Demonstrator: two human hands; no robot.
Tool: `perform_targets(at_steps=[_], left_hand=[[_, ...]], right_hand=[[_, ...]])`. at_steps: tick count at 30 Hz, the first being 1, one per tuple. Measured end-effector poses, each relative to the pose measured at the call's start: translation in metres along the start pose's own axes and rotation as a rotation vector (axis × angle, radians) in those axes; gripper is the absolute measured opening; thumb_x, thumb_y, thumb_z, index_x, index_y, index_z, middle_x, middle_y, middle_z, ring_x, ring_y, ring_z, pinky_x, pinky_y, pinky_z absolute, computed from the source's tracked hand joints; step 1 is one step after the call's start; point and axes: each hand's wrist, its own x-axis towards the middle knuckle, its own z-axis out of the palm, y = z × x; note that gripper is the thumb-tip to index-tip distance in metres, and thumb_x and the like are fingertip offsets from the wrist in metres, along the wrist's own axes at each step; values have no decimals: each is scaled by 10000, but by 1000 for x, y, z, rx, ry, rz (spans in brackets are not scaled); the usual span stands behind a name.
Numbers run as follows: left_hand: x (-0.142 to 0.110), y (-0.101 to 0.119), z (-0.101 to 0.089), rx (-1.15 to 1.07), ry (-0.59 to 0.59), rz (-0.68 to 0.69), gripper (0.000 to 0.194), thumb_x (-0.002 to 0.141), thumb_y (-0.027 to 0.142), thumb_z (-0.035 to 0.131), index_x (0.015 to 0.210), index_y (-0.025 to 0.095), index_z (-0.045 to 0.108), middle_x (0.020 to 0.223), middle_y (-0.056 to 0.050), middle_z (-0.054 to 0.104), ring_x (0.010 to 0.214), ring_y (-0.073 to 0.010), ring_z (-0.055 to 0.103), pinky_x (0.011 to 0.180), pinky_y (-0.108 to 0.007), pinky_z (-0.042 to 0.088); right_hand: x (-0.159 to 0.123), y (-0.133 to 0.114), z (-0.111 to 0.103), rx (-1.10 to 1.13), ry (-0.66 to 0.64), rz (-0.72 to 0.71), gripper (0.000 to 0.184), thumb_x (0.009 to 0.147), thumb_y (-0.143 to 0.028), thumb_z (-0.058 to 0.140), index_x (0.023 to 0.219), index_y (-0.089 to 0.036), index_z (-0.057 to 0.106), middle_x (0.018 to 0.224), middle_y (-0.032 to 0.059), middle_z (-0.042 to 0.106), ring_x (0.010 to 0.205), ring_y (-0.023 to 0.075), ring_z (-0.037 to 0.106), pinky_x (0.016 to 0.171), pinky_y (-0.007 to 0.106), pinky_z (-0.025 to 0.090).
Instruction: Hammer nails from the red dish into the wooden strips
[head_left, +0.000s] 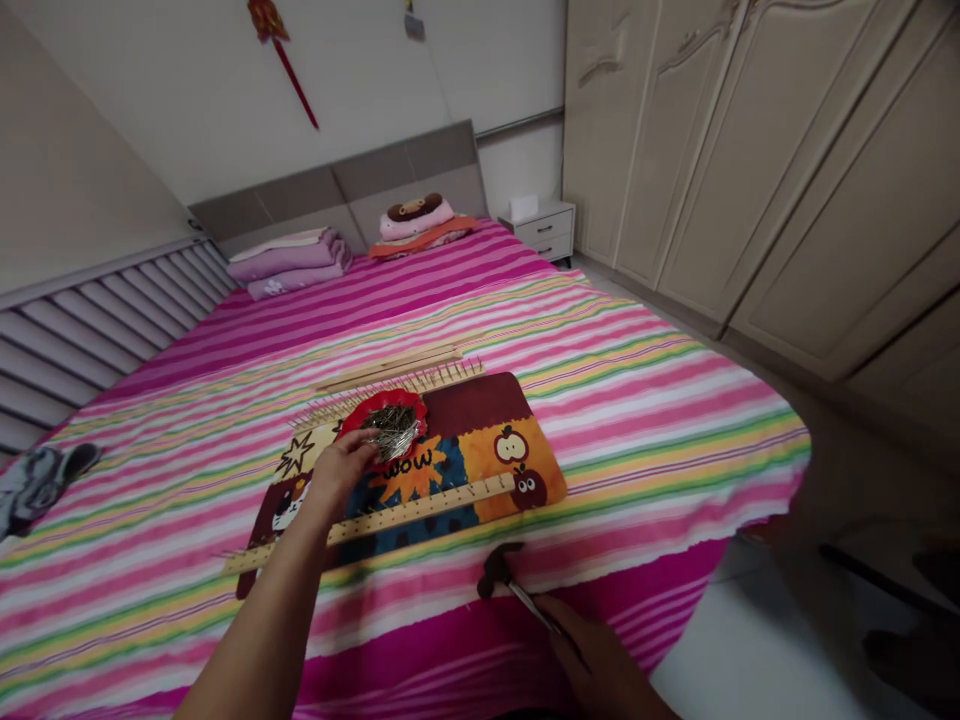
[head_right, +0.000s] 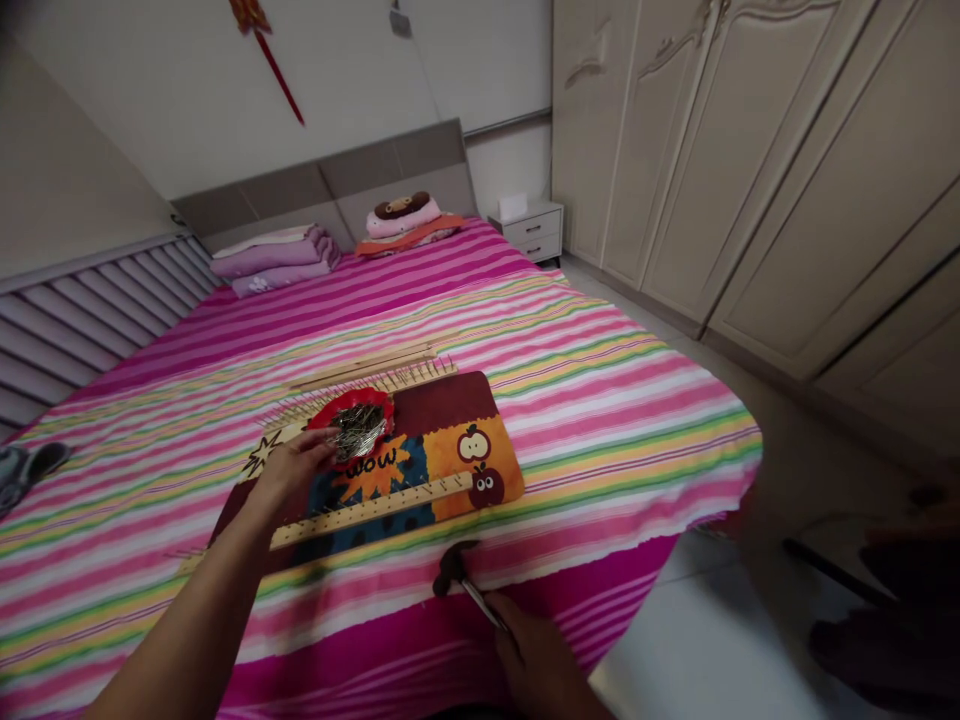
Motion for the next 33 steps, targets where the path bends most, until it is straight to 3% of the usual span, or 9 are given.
perform_targets(at_steps=[2, 6, 11, 17, 22, 26, 33], left_hand=[[-23, 13, 0, -108, -140, -120, 429, 479, 358, 728, 852, 149, 695, 627, -35, 662, 552, -141, 588, 577, -290, 500], [-69, 32, 5, -219, -278, -270, 464, 420, 295, 787, 841, 124, 695, 745, -82, 710, 697, -182, 660, 691, -308, 541], [-103, 21, 24, -272, -380, -356, 452, 465, 318, 816, 847, 112, 688, 771, -78, 717, 718, -180, 675, 721, -302, 552], [-111, 1, 44, -318, -284, -350, 466, 416, 354, 834, 792, 120, 688, 713, -39, 699, 626, -132, 646, 612, -236, 533], [-108, -6, 54, -284, -173, -234, 426, 438, 387, 807, 764, 135, 698, 588, 23, 633, 423, -45, 477, 409, -170, 397], [-106, -10, 58, -291, -91, -219, 403, 437, 382, 802, 739, 139, 693, 680, 0, 668, 534, -79, 561, 520, -201, 479], [-108, -13, 67, -371, -44, -195, 393, 444, 389, 792, 715, 138, 658, 648, -3, 658, 625, -133, 626, 579, -245, 522]], right_hand=[[-1, -3, -1, 10, -4, -4, 416, 864, -221, 405, 1251, -251, 554, 1177, 45, 670, 1046, 221, 633, 892, 318, 475], [-3, -7, -2, 0, 6, -14, 410, 875, -233, 401, 1260, -238, 542, 1195, 51, 658, 1047, 217, 630, 898, 315, 463], [-4, -8, -3, -6, 0, -27, 418, 862, -200, 403, 1255, -233, 540, 1176, 50, 667, 1033, 214, 634, 880, 305, 464], [-6, -9, -4, -12, 14, -32, 422, 854, -175, 412, 1249, -251, 538, 1145, 36, 683, 982, 213, 651, 867, 311, 467], [-6, -9, -3, -27, 19, -34, 417, 856, -165, 423, 1249, -247, 534, 1159, 35, 675, 986, 206, 647, 861, 299, 468], [-6, -7, -3, -29, 24, -38, 411, 859, -167, 426, 1244, -260, 535, 1145, 28, 683, 973, 204, 654, 850, 296, 474], [-6, -9, -4, -26, 17, -34, 411, 863, -164, 415, 1247, -250, 533, 1155, 39, 677, 979, 205, 650, 865, 312, 472]])
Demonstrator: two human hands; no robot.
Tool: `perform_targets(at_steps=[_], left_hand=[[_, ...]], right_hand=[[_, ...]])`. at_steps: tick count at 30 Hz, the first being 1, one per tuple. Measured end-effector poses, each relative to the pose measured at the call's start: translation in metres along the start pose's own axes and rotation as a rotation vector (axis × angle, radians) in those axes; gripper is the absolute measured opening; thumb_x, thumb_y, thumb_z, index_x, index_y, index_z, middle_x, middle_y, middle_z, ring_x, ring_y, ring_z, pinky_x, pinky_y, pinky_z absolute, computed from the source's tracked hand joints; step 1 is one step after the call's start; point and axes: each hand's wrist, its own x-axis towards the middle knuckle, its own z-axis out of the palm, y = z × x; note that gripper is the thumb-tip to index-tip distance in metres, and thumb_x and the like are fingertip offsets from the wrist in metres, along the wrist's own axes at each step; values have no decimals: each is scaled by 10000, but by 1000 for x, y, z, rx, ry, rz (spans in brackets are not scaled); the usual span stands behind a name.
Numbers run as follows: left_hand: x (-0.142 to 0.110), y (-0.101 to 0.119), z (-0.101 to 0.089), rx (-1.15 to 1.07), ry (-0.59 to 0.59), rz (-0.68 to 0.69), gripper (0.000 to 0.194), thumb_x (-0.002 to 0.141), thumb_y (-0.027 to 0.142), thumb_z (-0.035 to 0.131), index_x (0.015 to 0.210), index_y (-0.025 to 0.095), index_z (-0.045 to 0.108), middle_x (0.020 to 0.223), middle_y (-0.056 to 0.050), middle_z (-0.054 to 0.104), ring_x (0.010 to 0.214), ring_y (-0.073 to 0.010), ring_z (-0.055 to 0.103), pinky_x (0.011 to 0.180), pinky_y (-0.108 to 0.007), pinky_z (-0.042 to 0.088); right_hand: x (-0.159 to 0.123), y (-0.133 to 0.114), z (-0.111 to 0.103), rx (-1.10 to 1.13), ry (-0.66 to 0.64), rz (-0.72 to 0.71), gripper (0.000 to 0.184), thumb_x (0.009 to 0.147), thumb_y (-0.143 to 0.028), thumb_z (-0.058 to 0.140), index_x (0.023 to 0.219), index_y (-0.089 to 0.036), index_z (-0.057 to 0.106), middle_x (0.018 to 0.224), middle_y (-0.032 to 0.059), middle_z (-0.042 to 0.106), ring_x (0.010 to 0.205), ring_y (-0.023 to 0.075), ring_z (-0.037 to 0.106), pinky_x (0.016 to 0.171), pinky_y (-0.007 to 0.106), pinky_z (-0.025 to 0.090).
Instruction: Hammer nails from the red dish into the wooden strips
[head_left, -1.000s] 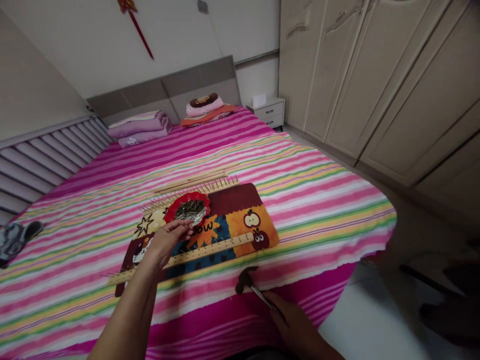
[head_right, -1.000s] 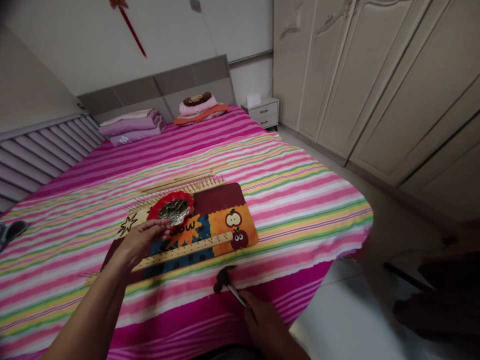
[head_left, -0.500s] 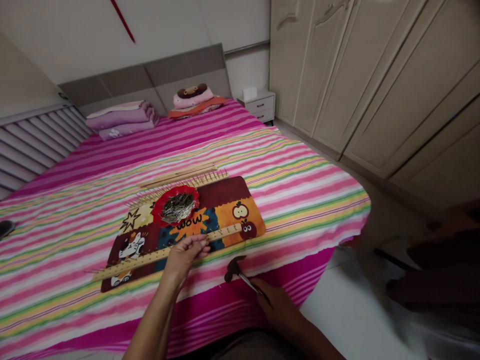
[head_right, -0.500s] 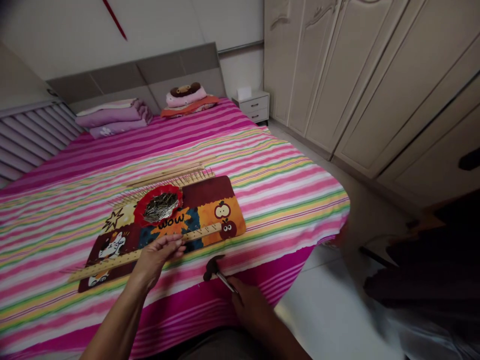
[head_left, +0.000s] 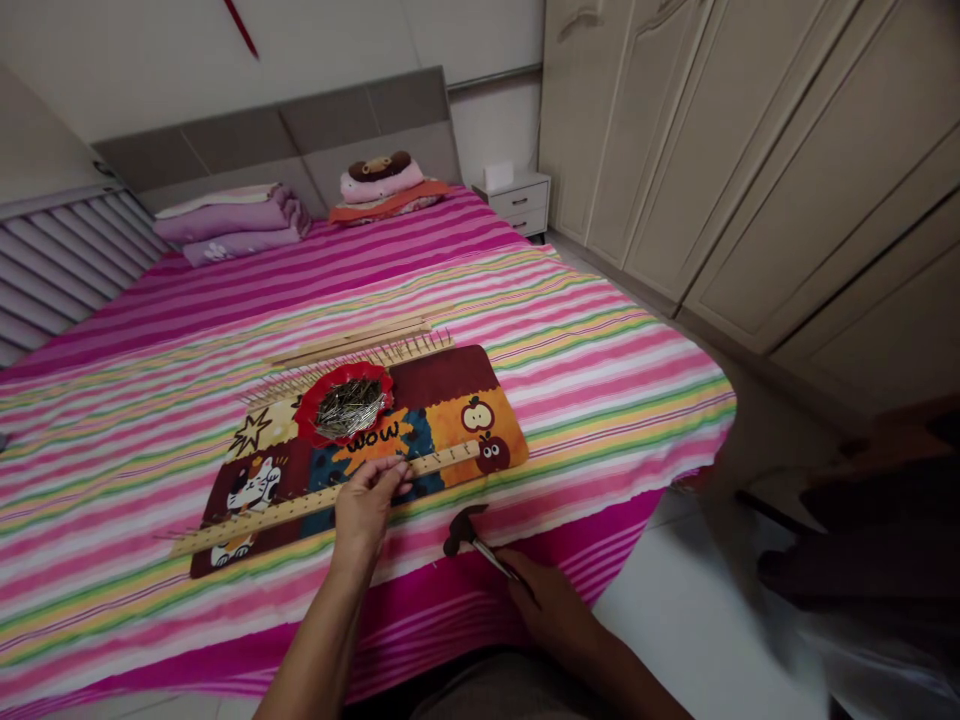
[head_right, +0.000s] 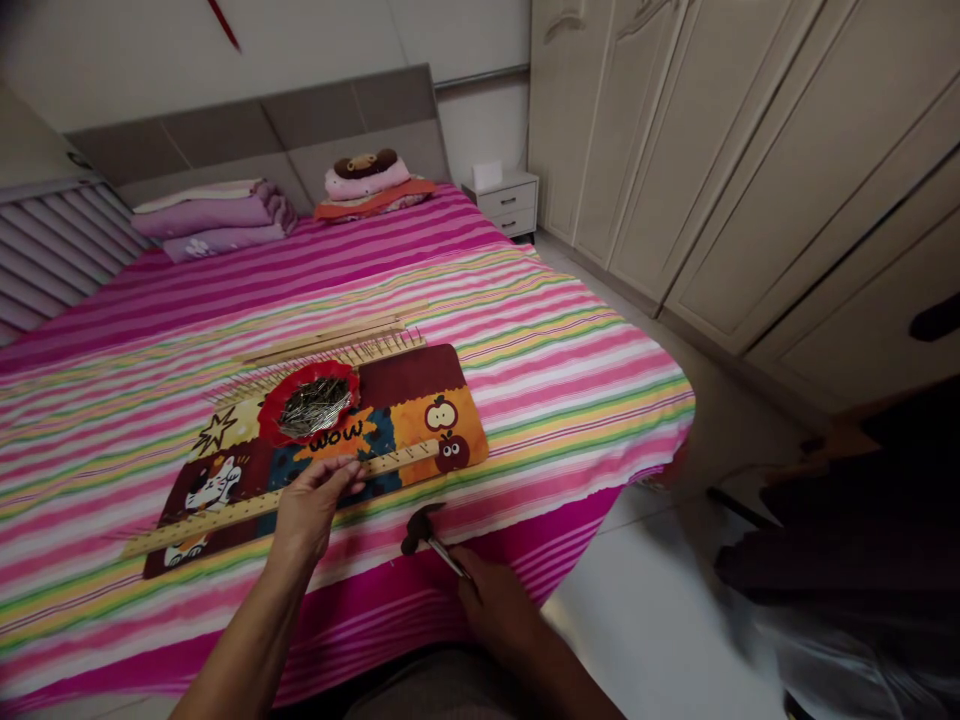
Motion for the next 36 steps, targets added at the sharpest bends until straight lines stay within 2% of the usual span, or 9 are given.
perform_targets(at_steps=[9, 16, 23, 26, 30, 36], left_hand=[[6, -27, 8, -4, 35, 39, 339, 512, 378, 750, 750, 154, 660, 683, -14, 681, 674, -147, 641, 640, -271, 524], [5, -27, 10, 21, 46, 50, 342, 526, 401, 731, 753, 156, 656, 676, -12, 672, 672, -146, 629, 659, -284, 519], [7, -34, 11, 163, 19, 100, 336, 592, 455, 668, 784, 179, 660, 699, -11, 667, 652, -142, 606, 667, -293, 512], [7, -39, 10, 286, 28, 162, 301, 654, 452, 627, 799, 192, 669, 767, -24, 667, 646, -144, 599, 650, -292, 505], [6, -42, 11, 451, 43, 329, 237, 708, 421, 589, 781, 211, 672, 817, -36, 667, 724, -164, 605, 702, -295, 491], [5, -44, 12, 537, 18, 470, 208, 759, 370, 532, 782, 209, 660, 783, -33, 659, 772, -172, 603, 749, -291, 462]], right_hand=[[0, 0, 0, 8, 1, 9, 432, 856, -160, 425, 1264, -262, 524, 1169, 35, 671, 982, 205, 650, 863, 303, 468], [1, 1, 1, -21, -8, 21, 435, 846, -160, 418, 1260, -237, 530, 1178, 51, 667, 1001, 219, 644, 870, 320, 469], [0, 0, 2, -79, 8, 18, 452, 837, -151, 428, 1271, -237, 521, 1174, 57, 669, 1010, 221, 641, 887, 326, 469], [-3, -3, 1, -72, 25, -21, 452, 837, -141, 421, 1264, -243, 529, 1170, 52, 669, 1018, 218, 637, 886, 326, 476], [-13, -12, -5, -13, 47, -56, 407, 860, -173, 417, 1235, -231, 564, 1140, 56, 680, 1014, 218, 638, 877, 327, 495], [-18, -48, -21, 25, 178, -85, 393, 922, -221, 397, 1301, -252, 497, 1221, 55, 636, 1076, 194, 610, 902, 297, 492]])
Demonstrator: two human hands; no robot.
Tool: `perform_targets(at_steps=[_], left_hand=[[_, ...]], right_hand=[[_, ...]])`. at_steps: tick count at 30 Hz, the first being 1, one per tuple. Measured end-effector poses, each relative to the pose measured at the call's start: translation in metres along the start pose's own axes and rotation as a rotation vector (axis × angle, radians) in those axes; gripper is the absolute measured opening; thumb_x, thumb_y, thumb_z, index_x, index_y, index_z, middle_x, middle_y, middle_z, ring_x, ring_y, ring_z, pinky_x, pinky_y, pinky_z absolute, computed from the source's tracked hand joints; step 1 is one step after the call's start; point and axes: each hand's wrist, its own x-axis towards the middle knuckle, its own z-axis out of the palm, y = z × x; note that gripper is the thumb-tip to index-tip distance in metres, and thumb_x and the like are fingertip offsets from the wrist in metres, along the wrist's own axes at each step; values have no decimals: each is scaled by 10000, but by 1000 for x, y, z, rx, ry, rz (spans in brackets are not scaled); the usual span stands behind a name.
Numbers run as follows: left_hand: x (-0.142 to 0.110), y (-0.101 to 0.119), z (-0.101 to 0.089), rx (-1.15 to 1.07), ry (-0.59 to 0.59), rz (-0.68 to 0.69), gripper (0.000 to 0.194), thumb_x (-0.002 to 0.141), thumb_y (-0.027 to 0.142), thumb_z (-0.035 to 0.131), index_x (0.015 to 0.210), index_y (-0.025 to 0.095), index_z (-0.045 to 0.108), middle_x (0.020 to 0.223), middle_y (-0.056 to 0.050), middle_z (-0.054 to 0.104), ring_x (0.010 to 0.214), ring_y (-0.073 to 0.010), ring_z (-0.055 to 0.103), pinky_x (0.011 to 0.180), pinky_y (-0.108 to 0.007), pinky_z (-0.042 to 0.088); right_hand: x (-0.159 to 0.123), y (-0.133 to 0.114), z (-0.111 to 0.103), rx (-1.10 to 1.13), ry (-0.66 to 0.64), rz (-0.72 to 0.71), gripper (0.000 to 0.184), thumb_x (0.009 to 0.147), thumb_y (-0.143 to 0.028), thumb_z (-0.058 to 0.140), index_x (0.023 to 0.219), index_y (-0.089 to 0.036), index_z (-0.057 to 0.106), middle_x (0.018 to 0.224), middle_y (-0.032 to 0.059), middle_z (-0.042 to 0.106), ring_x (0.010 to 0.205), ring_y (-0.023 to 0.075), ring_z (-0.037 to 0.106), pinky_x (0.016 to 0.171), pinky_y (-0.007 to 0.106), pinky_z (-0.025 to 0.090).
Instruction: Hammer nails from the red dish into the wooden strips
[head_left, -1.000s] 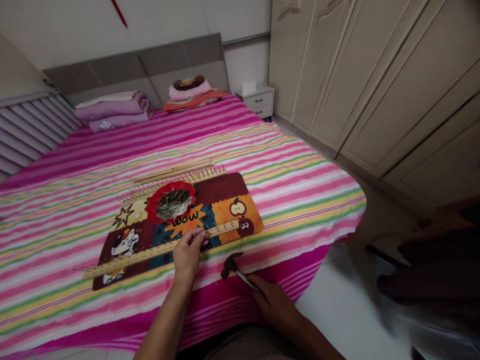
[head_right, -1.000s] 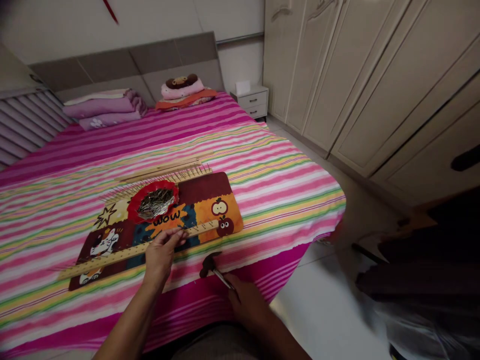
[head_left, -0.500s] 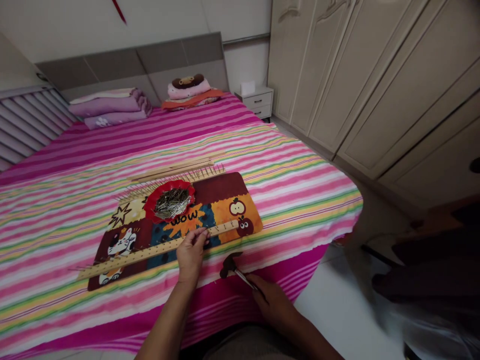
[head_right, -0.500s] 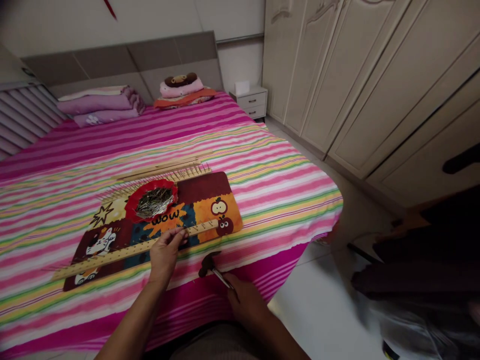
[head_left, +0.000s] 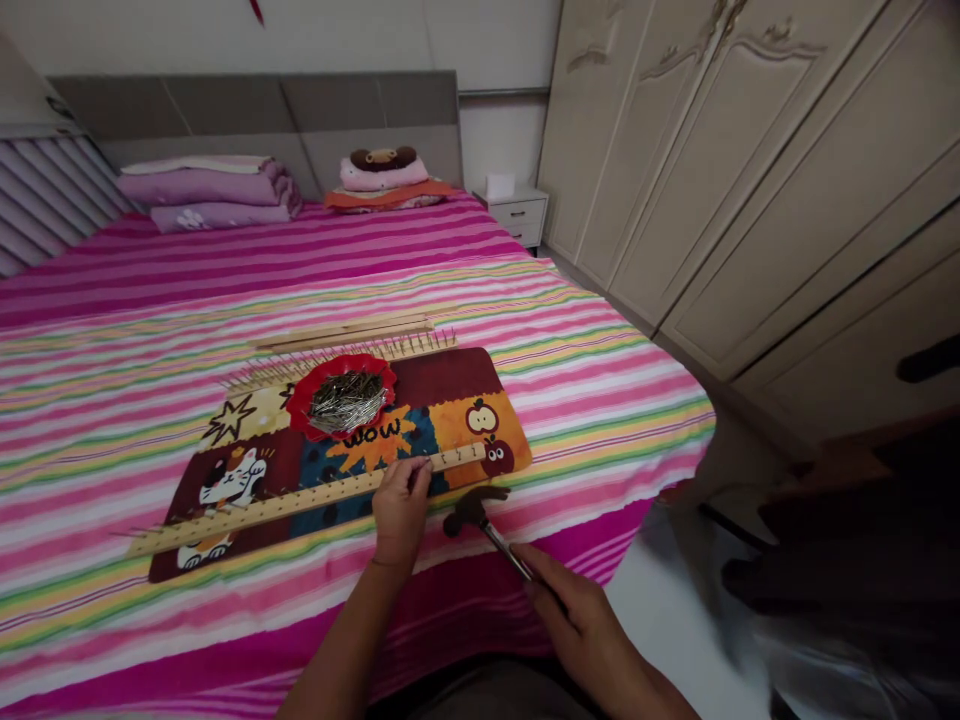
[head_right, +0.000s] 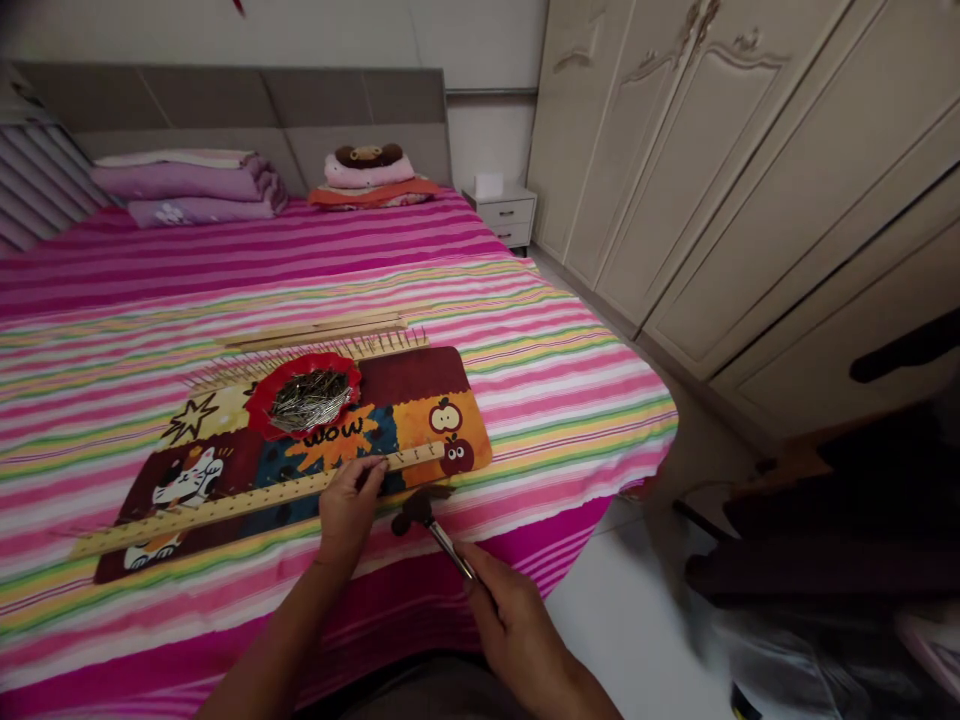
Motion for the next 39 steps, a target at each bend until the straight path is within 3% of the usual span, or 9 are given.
perform_targets(at_steps=[7, 12, 17, 21, 25, 28, 31, 35, 39], left_hand=[[-3, -5, 2, -5, -20, 69, 188, 793, 314, 493, 788, 213, 651, 764, -28, 648, 746, -165, 596, 702, -270, 456], [-4, -8, 5, -31, -16, 110, 185, 810, 295, 482, 791, 212, 646, 774, -36, 649, 764, -168, 597, 721, -281, 457], [-2, -10, 6, -71, -39, 97, 190, 825, 260, 461, 796, 214, 644, 774, -33, 637, 773, -164, 593, 721, -280, 460], [-3, -13, 8, -89, -40, 104, 186, 819, 248, 470, 805, 212, 652, 783, -38, 642, 777, -167, 597, 737, -291, 470], [-12, -15, 2, -98, -62, 129, 206, 819, 261, 481, 921, 207, 653, 878, -60, 662, 830, -175, 615, 764, -302, 485], [-10, -15, -20, -57, -52, 158, 221, 839, 287, 460, 926, 219, 651, 880, -58, 666, 826, -171, 620, 757, -293, 486], [17, -16, -58, 72, 0, 181, 209, 821, 307, 473, 863, 228, 662, 827, -43, 669, 777, -174, 612, 729, -292, 480], [83, -28, -102, 375, 59, 131, 231, 787, 262, 477, 881, 219, 684, 907, -56, 688, 844, -199, 612, 800, -308, 457], [132, -44, -110, 661, -161, 92, 266, 772, 211, 469, 883, 229, 710, 951, -70, 703, 886, -218, 619, 800, -303, 447]], right_hand=[[50, -45, -7, -372, 81, -189, 439, 919, -202, 359, 1350, -226, 440, 989, 98, 669, 870, 221, 650, 752, 342, 545], [63, -57, -3, -555, 74, -178, 513, 888, -160, 355, 1395, -234, 383, 914, 95, 636, 752, 212, 640, 678, 327, 548], [52, -54, -1, -597, 33, -119, 503, 888, -165, 347, 1379, -255, 405, 875, 80, 639, 727, 205, 654, 647, 313, 554], [32, -48, -4, -453, 95, -164, 462, 926, -229, 357, 1382, -293, 390, 1097, 85, 662, 969, 218, 652, 796, 314, 552], [13, -22, 1, -323, 28, -86, 409, 928, -303, 414, 1333, -303, 470, 1211, 53, 646, 1114, 219, 601, 915, 308, 510], [6, 8, 16, -241, -49, -9, 397, 925, -341, 428, 1308, -283, 514, 1240, 61, 630, 1139, 225, 584, 959, 333, 480], [4, 37, 35, -189, -65, 23, 381, 909, -363, 458, 1264, -274, 567, 1234, 63, 634, 1141, 238, 582, 965, 353, 473], [4, 66, 51, -170, -48, 54, 390, 898, -389, 472, 1246, -258, 588, 1220, 72, 641, 1136, 241, 586, 957, 350, 479], [4, 80, 52, -176, -34, 58, 419, 902, -414, 455, 1269, -248, 568, 1212, 71, 648, 1125, 233, 594, 953, 338, 478]])
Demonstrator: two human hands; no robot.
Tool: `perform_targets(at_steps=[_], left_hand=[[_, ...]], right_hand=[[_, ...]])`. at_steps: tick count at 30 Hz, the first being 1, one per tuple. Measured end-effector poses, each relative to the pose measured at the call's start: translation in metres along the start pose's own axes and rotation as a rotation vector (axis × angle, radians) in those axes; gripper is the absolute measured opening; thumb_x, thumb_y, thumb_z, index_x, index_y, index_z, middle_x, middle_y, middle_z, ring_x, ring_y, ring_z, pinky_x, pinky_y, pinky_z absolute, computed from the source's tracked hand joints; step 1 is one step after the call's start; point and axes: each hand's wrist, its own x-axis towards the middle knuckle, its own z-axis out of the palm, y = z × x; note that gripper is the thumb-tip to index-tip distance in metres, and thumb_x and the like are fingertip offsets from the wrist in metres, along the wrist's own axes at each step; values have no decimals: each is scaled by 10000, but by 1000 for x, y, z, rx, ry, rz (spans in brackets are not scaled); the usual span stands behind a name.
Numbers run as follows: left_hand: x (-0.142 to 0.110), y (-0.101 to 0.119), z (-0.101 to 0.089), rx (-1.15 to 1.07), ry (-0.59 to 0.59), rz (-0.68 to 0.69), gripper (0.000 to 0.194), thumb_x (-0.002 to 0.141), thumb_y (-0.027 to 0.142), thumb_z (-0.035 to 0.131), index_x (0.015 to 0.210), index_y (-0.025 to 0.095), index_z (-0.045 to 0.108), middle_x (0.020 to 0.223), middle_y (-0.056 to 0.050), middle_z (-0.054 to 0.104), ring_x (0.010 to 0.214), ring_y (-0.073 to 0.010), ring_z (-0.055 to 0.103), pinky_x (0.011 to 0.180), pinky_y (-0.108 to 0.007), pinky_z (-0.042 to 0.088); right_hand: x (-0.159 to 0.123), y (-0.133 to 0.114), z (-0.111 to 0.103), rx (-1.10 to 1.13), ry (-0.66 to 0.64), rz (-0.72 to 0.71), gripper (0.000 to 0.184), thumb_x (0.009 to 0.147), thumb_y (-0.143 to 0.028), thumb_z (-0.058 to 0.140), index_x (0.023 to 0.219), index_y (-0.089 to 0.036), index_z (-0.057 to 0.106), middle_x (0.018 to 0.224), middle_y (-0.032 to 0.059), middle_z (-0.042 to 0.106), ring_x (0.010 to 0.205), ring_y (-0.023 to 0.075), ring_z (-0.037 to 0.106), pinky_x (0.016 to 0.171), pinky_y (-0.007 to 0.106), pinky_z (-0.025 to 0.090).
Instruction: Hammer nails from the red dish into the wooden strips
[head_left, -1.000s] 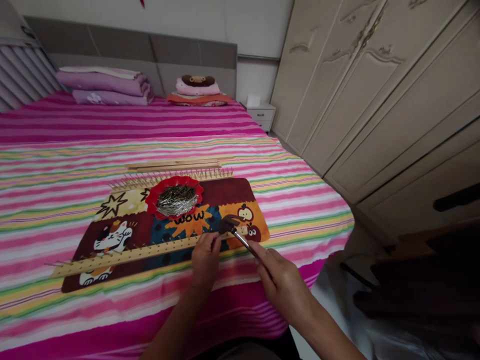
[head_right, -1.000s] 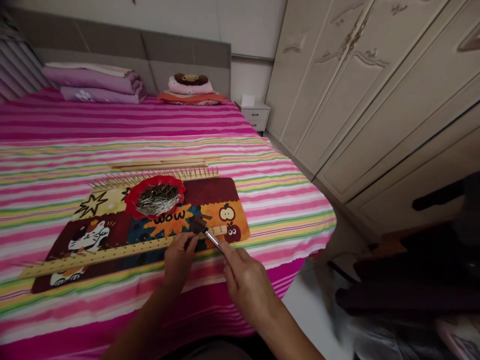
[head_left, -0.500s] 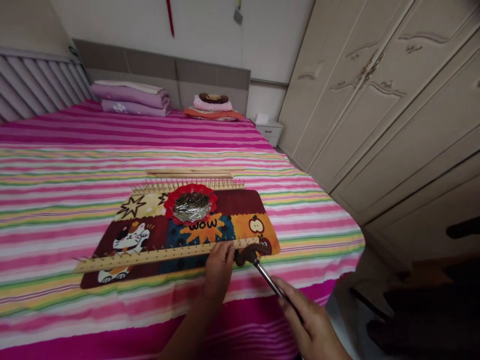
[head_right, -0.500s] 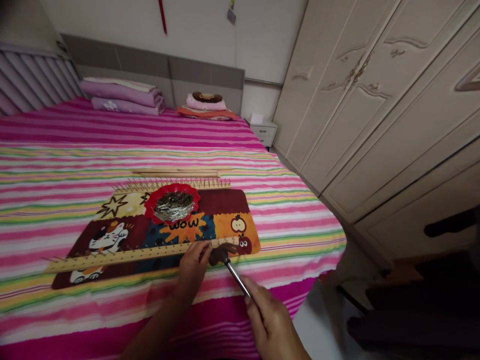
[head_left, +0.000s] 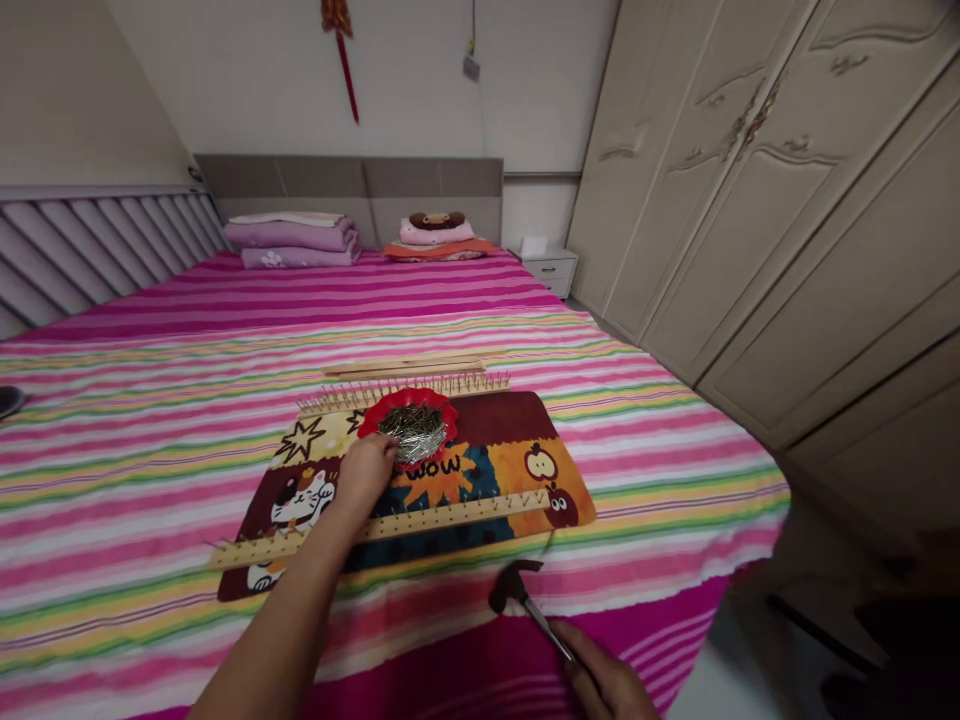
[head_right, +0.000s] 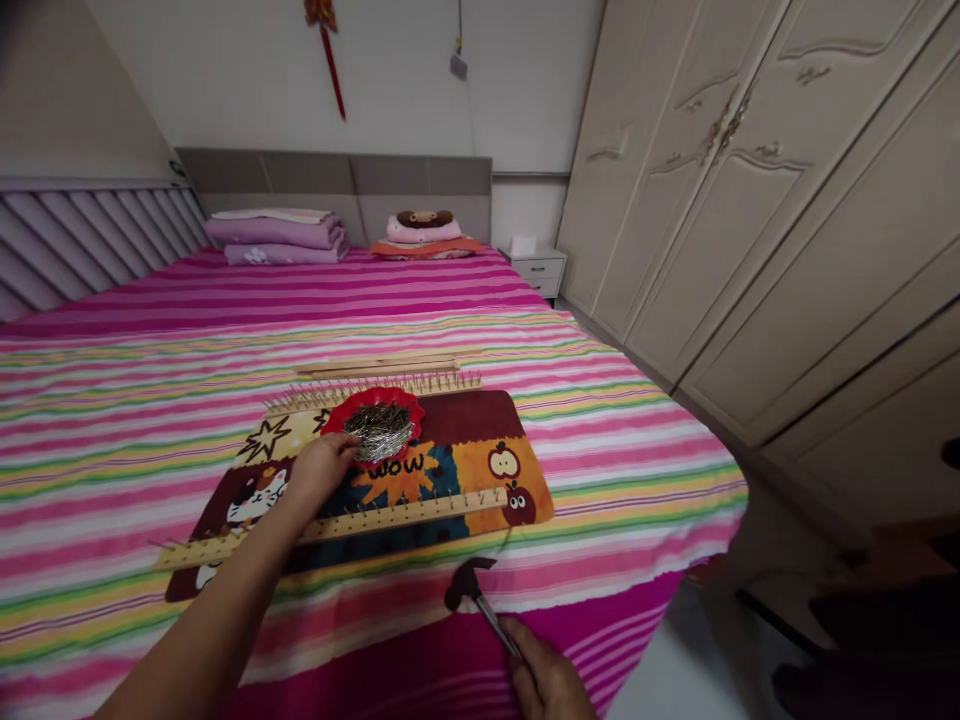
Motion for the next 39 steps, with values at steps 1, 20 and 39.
perform_targets(at_steps=[1, 20, 39], left_hand=[[6, -1, 2, 48, -52, 2, 272, 767, 205, 472, 887, 235, 715, 966, -74, 702, 891, -222, 621, 789, -302, 447], [15, 3, 0, 211, -152, 96, 181, 758, 200, 484, 733, 191, 663, 857, -96, 661, 808, -205, 610, 697, -280, 418], [-93, 62, -16, -1315, -423, -345, 338, 450, 299, 782, 755, 166, 717, 750, -46, 713, 679, -147, 625, 687, -280, 497]], right_hand=[[0, 1, 0, -3, -7, 5, 421, 905, -417, 447, 1272, -249, 565, 1208, 71, 651, 1124, 231, 595, 951, 333, 479], [3, -13, 1, 3, -2, 17, 414, 889, -377, 465, 1260, -229, 574, 1198, 63, 659, 1099, 218, 609, 941, 303, 478], [3, -32, 4, -117, 47, -48, 426, 867, -184, 388, 1258, -137, 551, 1026, 129, 707, 907, 229, 671, 808, 331, 529]])
